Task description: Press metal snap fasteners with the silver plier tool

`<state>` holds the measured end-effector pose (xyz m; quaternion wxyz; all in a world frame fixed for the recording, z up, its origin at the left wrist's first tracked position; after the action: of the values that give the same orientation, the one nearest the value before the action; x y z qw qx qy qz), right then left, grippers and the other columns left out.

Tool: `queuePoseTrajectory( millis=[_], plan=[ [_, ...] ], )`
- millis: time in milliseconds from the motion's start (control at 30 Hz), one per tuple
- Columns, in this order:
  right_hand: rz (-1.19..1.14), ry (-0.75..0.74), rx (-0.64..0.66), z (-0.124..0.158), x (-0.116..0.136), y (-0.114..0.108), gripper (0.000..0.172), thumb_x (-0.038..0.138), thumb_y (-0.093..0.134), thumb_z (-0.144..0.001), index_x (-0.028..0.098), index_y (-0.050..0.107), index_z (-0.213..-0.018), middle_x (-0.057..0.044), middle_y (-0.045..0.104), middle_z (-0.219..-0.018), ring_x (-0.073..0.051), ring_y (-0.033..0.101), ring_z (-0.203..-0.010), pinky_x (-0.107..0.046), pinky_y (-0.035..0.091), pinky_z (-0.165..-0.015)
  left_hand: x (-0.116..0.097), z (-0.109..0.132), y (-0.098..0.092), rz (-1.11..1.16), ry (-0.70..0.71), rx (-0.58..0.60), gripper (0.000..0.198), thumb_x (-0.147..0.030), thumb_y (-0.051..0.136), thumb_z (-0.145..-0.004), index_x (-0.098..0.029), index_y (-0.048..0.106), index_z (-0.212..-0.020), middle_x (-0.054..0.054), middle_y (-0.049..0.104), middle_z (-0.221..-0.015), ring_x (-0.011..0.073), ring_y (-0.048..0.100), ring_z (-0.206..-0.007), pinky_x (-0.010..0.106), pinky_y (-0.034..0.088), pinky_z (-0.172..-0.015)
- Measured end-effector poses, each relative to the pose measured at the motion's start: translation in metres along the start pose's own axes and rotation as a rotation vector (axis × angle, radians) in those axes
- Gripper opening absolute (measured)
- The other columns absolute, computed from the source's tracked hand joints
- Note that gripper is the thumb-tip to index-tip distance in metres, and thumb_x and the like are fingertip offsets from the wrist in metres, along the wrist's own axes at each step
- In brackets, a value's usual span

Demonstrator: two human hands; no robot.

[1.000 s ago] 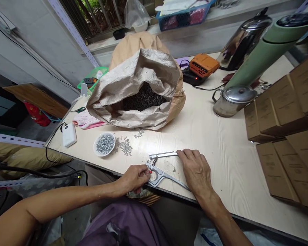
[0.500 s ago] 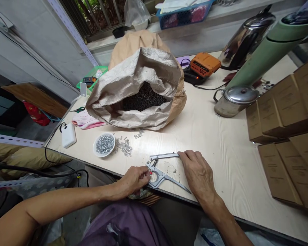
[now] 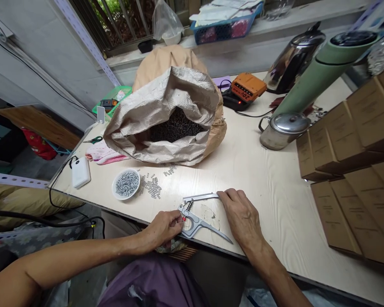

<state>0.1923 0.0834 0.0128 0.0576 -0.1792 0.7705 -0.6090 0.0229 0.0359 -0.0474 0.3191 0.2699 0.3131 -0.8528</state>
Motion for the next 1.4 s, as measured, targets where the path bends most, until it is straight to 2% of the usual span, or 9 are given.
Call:
queuePoseTrajectory(
  millis=[267,633,733,833,900,1000,1133,1233,1400],
  plan=[
    [-0.06,-0.068,0.095,-0.016,-0.005,0.009,0.027,0.0,0.038,-0.081,0.02,0.057,-0.08,-0.002,0.055,-0.08,-0.014,0.044,-0.078,-0.024,0.032,-0.059,0.002,0.0,0.0,0.014,0.013,0.003,0.019,-0.037,0.044,-0.078,-0.019,0.043,-0.072,-0.008,0.041,-0.05,0.0095,0.047,-0.034,0.017,0.03,-0.032],
    [-0.051,-0.042,0.084,-0.012,-0.005,0.012,0.028,0.0,0.037,-0.08,0.019,0.058,-0.08,-0.004,0.055,-0.081,-0.015,0.045,-0.077,-0.025,0.034,-0.059,0.003,0.003,-0.002,0.035,0.001,-0.019,0.02,-0.038,0.045,-0.079,-0.019,0.046,-0.075,-0.008,0.041,-0.05,0.009,0.047,-0.034,0.017,0.029,-0.034],
    [-0.078,-0.027,0.098,-0.008,-0.007,0.011,0.025,0.007,0.037,-0.084,0.019,0.058,-0.082,-0.004,0.056,-0.081,-0.015,0.046,-0.077,-0.025,0.035,-0.059,0.005,0.002,-0.002,0.047,0.013,-0.03,0.02,-0.038,0.045,-0.079,-0.019,0.046,-0.075,-0.008,0.04,-0.049,0.0087,0.046,-0.034,0.017,0.03,-0.034],
    [-0.123,-0.049,0.095,-0.002,-0.006,0.006,0.02,0.023,0.039,-0.089,0.019,0.058,-0.094,-0.005,0.058,-0.087,-0.016,0.047,-0.08,-0.026,0.039,-0.065,0.004,0.002,-0.002,0.064,0.019,-0.041,0.02,-0.038,0.046,-0.08,-0.019,0.046,-0.075,-0.009,0.038,-0.048,0.0078,0.044,-0.033,0.017,0.031,-0.033],
    [-0.11,-0.075,0.091,0.004,-0.004,0.002,0.029,0.037,0.045,-0.087,0.018,0.056,-0.107,-0.007,0.059,-0.097,-0.018,0.048,-0.087,-0.03,0.04,-0.071,0.004,0.003,-0.002,0.071,0.006,-0.039,0.021,-0.039,0.047,-0.079,-0.019,0.047,-0.075,-0.009,0.038,-0.048,0.0077,0.043,-0.033,0.017,0.032,-0.033],
    [-0.042,-0.108,0.094,0.014,-0.002,0.001,0.058,0.057,0.052,-0.077,0.018,0.05,-0.12,-0.011,0.058,-0.111,-0.025,0.048,-0.098,-0.037,0.039,-0.077,0.002,0.003,-0.002,0.077,-0.004,-0.035,0.023,-0.041,0.048,-0.079,-0.019,0.048,-0.075,-0.009,0.038,-0.047,0.0078,0.043,-0.033,0.017,0.032,-0.033],
    [-0.006,-0.145,0.104,0.027,0.0,0.007,0.081,0.07,0.052,-0.066,0.016,0.045,-0.126,-0.015,0.054,-0.12,-0.033,0.042,-0.114,-0.048,0.033,-0.089,-0.001,0.003,-0.003,0.046,0.021,-0.045,0.021,-0.039,0.046,-0.08,-0.018,0.047,-0.075,-0.009,0.038,-0.047,0.008,0.044,-0.033,0.017,0.03,-0.033],
    [-0.002,-0.142,0.082,0.034,0.001,0.009,0.081,0.067,0.052,-0.069,0.015,0.041,-0.13,-0.016,0.053,-0.121,-0.033,0.039,-0.118,-0.051,0.03,-0.093,0.002,0.001,-0.002,0.038,0.029,-0.04,0.021,-0.039,0.045,-0.081,-0.018,0.047,-0.075,-0.009,0.038,-0.045,0.0081,0.044,-0.032,0.017,0.03,-0.033],
    [0.021,-0.127,0.061,0.039,0.009,0.003,0.064,0.055,0.048,-0.079,0.013,0.043,-0.127,-0.017,0.055,-0.115,-0.03,0.047,-0.106,-0.05,0.034,-0.089,0.008,-0.003,0.0,0.018,0.018,-0.022,0.022,-0.04,0.045,-0.083,-0.018,0.047,-0.077,-0.009,0.04,-0.045,0.0085,0.046,-0.032,0.017,0.031,-0.034]
  ],
)
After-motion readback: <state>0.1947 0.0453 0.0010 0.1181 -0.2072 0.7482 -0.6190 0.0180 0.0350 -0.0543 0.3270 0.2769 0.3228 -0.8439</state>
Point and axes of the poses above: each hand's wrist, its own z-axis away from the middle knuckle, its own y-axis out of the palm, x = y × z, the point moved 9 cm from there along -z, towards the middle knuckle
